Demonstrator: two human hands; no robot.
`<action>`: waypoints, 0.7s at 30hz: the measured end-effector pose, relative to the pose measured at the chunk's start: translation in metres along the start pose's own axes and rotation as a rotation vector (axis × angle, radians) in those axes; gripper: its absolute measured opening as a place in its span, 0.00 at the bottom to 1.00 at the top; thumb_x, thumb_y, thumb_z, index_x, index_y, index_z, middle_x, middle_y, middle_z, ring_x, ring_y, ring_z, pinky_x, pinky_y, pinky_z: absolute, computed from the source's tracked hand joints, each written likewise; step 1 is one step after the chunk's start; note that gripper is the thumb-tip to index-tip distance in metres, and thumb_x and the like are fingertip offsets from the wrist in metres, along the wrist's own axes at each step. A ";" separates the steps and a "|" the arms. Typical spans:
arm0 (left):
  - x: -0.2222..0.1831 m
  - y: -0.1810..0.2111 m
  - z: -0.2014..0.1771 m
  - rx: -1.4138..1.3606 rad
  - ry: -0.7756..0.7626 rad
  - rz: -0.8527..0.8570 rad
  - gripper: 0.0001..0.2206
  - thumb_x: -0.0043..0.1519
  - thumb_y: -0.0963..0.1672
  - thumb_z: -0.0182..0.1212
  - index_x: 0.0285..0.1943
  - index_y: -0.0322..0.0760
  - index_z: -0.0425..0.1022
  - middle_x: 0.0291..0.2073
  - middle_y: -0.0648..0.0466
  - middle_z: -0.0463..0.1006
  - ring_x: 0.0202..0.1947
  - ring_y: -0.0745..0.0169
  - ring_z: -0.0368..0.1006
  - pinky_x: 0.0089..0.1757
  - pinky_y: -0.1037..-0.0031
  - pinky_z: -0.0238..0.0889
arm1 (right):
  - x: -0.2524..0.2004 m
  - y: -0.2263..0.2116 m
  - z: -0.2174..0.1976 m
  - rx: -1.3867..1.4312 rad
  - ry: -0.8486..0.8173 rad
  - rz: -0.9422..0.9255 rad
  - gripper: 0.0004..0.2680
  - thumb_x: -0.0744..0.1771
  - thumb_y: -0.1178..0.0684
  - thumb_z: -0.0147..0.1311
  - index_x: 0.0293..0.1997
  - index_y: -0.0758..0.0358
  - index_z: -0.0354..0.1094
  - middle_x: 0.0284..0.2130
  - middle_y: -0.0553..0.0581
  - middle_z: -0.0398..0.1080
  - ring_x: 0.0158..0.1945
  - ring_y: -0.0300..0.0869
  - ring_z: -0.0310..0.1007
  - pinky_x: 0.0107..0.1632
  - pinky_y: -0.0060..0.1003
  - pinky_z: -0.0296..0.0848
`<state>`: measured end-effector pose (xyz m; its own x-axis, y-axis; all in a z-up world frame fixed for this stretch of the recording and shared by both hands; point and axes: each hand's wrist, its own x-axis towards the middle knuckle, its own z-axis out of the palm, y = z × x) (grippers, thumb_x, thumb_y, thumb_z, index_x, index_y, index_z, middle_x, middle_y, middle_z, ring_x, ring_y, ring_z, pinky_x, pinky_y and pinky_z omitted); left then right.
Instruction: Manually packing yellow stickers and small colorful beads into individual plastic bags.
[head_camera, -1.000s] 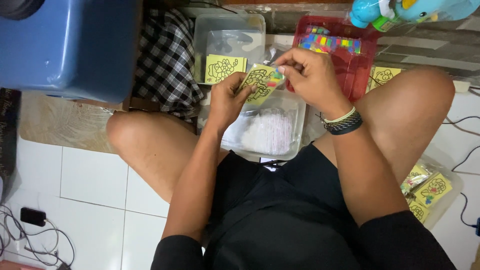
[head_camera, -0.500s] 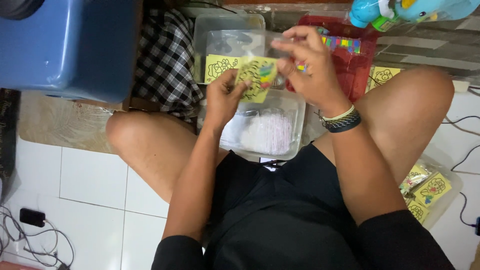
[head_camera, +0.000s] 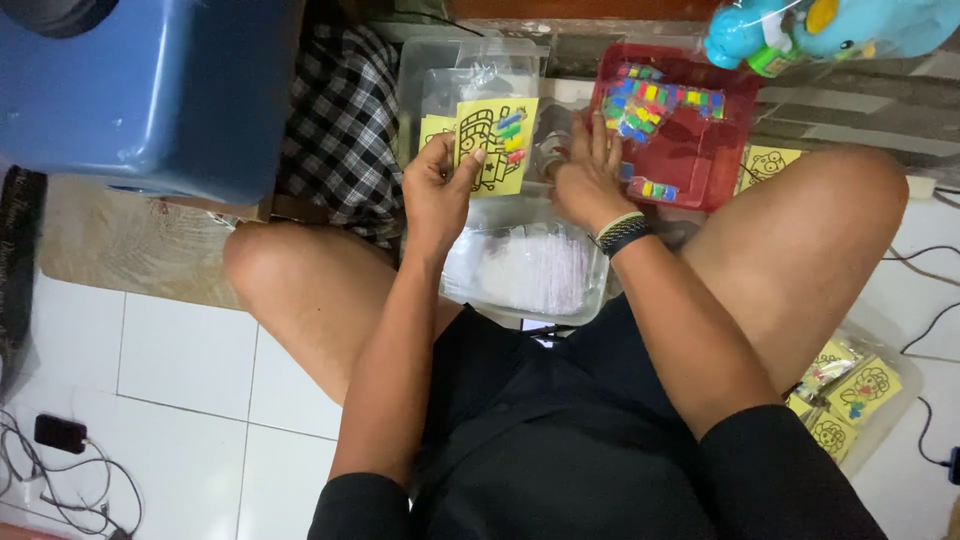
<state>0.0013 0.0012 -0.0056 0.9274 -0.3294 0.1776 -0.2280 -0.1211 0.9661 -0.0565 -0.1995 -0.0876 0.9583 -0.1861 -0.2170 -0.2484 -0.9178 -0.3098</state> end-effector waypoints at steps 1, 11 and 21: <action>0.000 0.000 -0.001 -0.002 0.004 -0.001 0.05 0.66 0.40 0.65 0.50 0.37 0.81 0.25 0.48 0.81 0.28 0.70 0.70 0.35 0.72 0.68 | -0.001 0.000 -0.002 -0.003 -0.001 -0.003 0.15 0.60 0.58 0.67 0.50 0.65 0.79 0.75 0.74 0.40 0.76 0.72 0.21 0.71 0.69 0.30; 0.001 0.001 0.002 0.006 0.013 0.021 0.04 0.65 0.40 0.66 0.48 0.39 0.81 0.20 0.54 0.76 0.26 0.74 0.60 0.33 0.74 0.62 | -0.005 0.023 -0.011 0.073 0.259 -0.160 0.04 0.64 0.49 0.62 0.39 0.42 0.80 0.62 0.62 0.65 0.75 0.66 0.41 0.67 0.67 0.45; 0.000 0.017 0.008 0.052 0.016 0.007 0.03 0.64 0.41 0.68 0.45 0.39 0.81 0.16 0.57 0.69 0.25 0.74 0.57 0.32 0.74 0.59 | 0.023 0.046 0.016 0.149 0.464 -0.155 0.05 0.61 0.48 0.65 0.34 0.39 0.74 0.34 0.43 0.69 0.55 0.47 0.64 0.55 0.52 0.61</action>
<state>-0.0051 -0.0076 0.0089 0.9304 -0.3151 0.1874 -0.2489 -0.1678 0.9539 -0.0479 -0.2400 -0.1216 0.9388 -0.2189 0.2659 -0.0830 -0.8931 -0.4421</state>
